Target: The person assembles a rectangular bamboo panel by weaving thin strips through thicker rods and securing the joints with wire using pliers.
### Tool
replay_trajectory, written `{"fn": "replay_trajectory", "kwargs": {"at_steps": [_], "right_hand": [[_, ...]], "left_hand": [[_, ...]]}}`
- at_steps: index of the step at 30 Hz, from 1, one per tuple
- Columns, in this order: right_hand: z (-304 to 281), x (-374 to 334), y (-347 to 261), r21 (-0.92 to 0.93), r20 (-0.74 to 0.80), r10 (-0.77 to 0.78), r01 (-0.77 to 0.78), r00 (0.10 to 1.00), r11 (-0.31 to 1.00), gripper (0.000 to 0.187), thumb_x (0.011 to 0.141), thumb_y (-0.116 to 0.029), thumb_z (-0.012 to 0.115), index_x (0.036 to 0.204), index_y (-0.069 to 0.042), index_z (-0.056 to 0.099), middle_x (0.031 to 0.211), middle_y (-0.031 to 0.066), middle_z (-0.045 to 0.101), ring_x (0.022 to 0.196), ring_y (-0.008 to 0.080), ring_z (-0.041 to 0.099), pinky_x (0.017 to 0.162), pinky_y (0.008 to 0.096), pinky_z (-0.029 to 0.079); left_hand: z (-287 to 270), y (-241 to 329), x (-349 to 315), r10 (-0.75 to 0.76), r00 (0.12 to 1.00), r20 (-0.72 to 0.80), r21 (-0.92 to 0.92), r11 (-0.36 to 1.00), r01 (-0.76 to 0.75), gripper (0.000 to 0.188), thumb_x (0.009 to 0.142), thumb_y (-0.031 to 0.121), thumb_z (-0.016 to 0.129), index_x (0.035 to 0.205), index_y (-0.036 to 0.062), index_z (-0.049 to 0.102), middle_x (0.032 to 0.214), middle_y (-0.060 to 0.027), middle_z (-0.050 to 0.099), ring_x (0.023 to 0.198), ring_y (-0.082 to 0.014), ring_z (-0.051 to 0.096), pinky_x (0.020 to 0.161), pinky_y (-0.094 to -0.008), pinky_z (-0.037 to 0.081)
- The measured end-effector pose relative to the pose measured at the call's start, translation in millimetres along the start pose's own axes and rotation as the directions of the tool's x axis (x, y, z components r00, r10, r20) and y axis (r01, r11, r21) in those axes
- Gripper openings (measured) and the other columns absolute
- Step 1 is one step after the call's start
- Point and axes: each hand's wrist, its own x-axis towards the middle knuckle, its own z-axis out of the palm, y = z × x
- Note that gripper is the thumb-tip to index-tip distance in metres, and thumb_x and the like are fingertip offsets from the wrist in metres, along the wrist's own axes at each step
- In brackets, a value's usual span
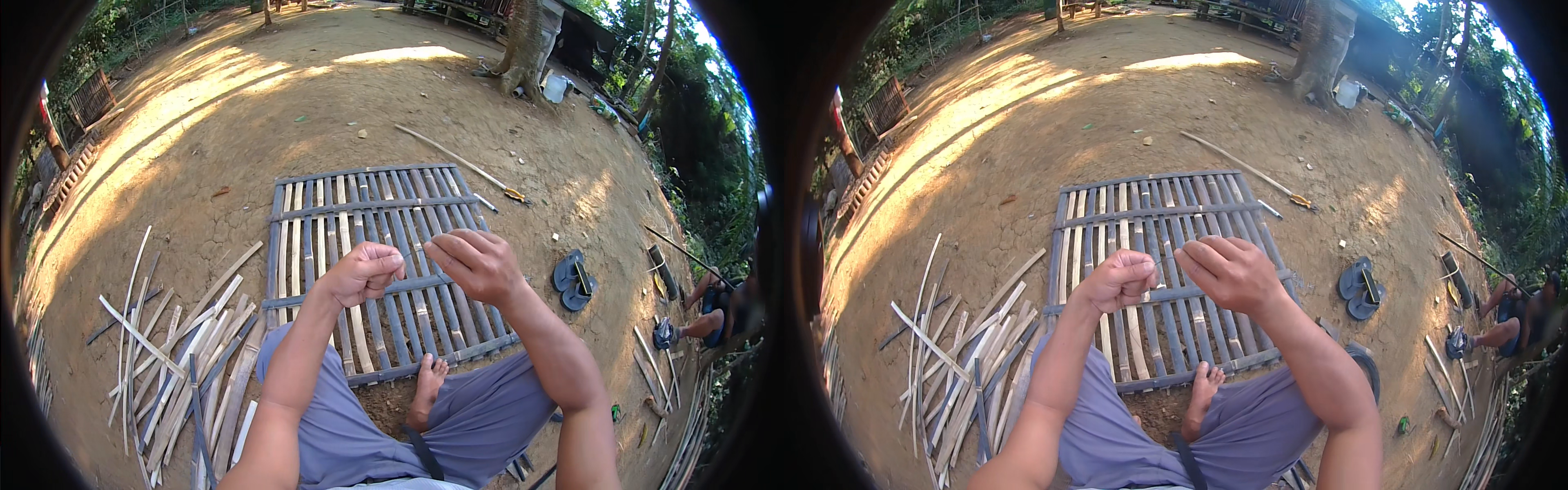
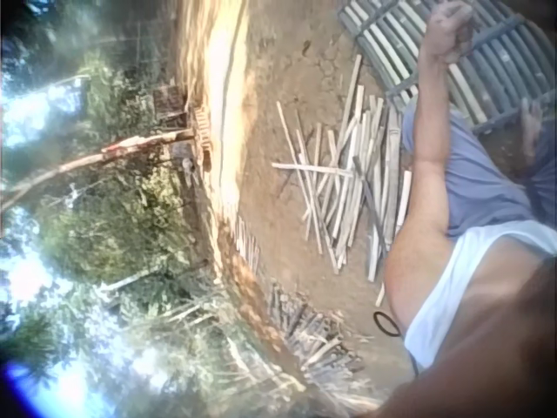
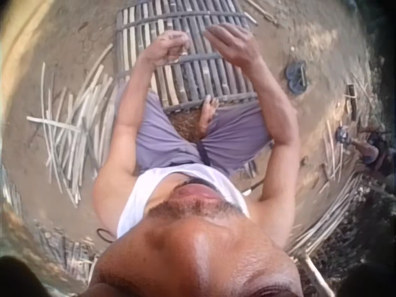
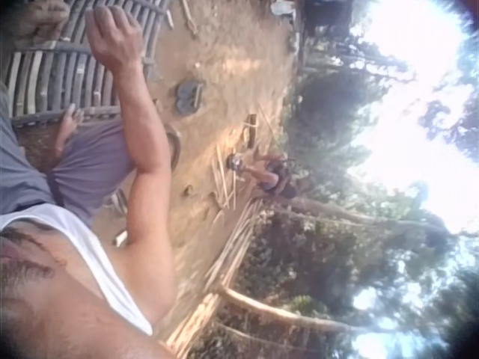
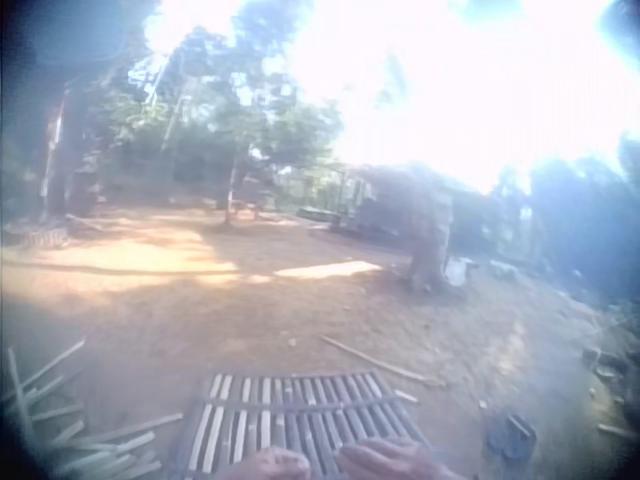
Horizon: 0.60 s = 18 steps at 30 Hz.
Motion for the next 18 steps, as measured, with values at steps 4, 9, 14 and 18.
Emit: {"fn": "replay_trajectory", "kwargs": {"at_steps": [4,9,14,18], "right_hand": [[-9,3,-2,-0.04,-0.017,-0.013,0.013,1.0,0.999,0.027,0.074,-0.011,0.071,0.101,-0.008,0.071,0.095,0.0012,0.064,0.086,0.0174,0.068,0.066,0.0301,0.055],[-5,-4,-10,0.193,0.13,0.327,-0.348,0.936,0.918,0.015,0.078,-0.012,0.074,0.092,-0.01,0.07,0.084,0.0013,0.061,0.078,0.0186,0.065,0.061,0.0308,0.053],[-13,-11,-7,0.295,0.954,0.226,-0.752,0.198,-0.589,0.012,0.098,-0.016,0.068,0.09,-0.007,0.067,0.074,-0.0029,0.063,0.064,0.0061,0.061,0.055,0.0215,0.047],[-23,-9,-20,0.453,0.862,0.43,-0.787,0.267,-0.419,0.009,0.094,-0.015,0.072,0.094,-0.006,0.07,0.078,0.0005,0.066,0.069,0.0082,0.065,0.056,0.0239,0.05]], "left_hand": [[6,2,0,-0.029,0.998,0.051,-0.038,0.999,0.031,0.028,0.103,0.026,0.06,0.088,0.0038,0.065,0.052,0.0087,0.034,0.042,-0.0031,0.023,0.039,-0.0233,0.02],[33,15,-5,0.279,0.956,-0.087,0.719,0.682,-0.134,0.027,0.102,0.023,0.06,0.086,0.003,0.07,0.058,0.0052,0.051,0.048,-0.0062,0.041,0.045,-0.0259,0.032],[55,24,-16,0.432,0.899,0.075,0.935,0.284,-0.214,0.014,0.094,0.013,0.068,0.086,0.0019,0.073,0.064,-0.0074,0.063,0.057,-0.0099,0.054,0.053,-0.0295,0.043],[64,28,-24,0.331,0.943,-0.019,0.899,0.419,-0.129,0.018,0.096,0.016,0.067,0.086,0.0021,0.073,0.064,-0.0025,0.063,0.057,-0.0075,0.052,0.053,-0.0279,0.042]]}}
